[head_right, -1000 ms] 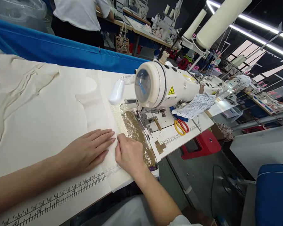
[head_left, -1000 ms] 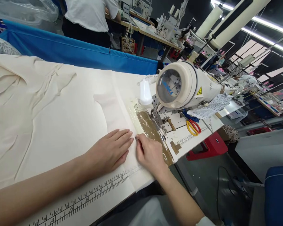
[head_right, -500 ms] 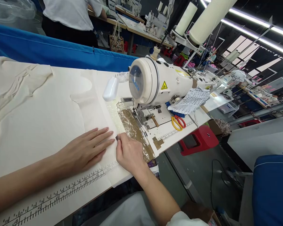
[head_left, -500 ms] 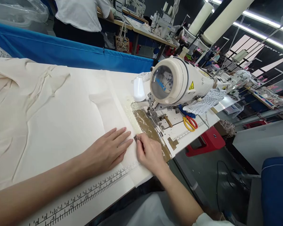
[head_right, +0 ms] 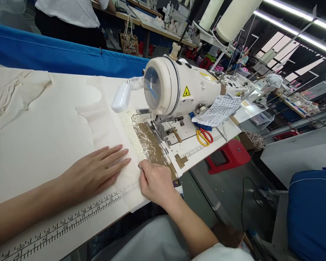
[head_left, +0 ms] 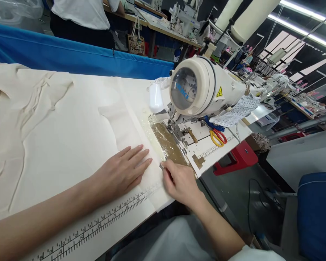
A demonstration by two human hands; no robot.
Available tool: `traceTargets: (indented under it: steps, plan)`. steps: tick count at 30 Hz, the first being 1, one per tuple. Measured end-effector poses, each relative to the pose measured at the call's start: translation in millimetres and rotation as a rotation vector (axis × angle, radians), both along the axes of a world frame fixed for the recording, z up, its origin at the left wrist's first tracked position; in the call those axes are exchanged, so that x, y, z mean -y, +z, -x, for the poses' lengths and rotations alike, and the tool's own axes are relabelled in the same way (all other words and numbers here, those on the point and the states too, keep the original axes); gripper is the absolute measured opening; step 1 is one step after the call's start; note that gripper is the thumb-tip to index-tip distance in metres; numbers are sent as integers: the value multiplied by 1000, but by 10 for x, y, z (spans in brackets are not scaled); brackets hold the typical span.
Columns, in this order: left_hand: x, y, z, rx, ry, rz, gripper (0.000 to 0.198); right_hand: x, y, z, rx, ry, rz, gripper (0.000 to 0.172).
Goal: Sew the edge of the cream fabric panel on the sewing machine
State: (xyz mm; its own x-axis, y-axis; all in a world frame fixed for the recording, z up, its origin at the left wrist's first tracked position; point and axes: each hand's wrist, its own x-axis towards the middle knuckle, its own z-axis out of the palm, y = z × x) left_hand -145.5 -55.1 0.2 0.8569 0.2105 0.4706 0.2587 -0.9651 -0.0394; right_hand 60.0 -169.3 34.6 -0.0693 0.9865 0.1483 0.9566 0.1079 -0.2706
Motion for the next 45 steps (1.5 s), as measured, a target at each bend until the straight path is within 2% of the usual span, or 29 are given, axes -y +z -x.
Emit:
traceTargets:
  steps: [3, 7, 14, 26, 31, 36, 40, 45]
  plan:
    - [-16, -7, 2, -9, -22, 15, 37, 124, 0, -87, -133, -31, 17, 21]
    - [-37, -41, 1, -10, -108, 84, 40, 99, -63, -50, -213, -105, -89, 22]
    - [34, -13, -1, -75, -108, 84, 41, -58, -100, 66, -144, -70, -104, 20]
    - [58, -37, 4, -79, -105, 107, 42, 63, -82, 34, -96, -81, -51, 24]
    - [55, -51, 13, -95, -105, 97, 44, 48, -109, 62, -8, -73, -42, 25]
    - [71, -26, 14, -95, -95, 83, 42, 256, -15, -43, 74, 3, 16, 23]
    - [79, 7, 7, -101, -81, 80, 41, 406, 34, -104, 54, -10, 46, 23]
    - [68, 16, -37, -42, -73, 93, 43, 174, -80, 14, 78, -26, -19, 24]
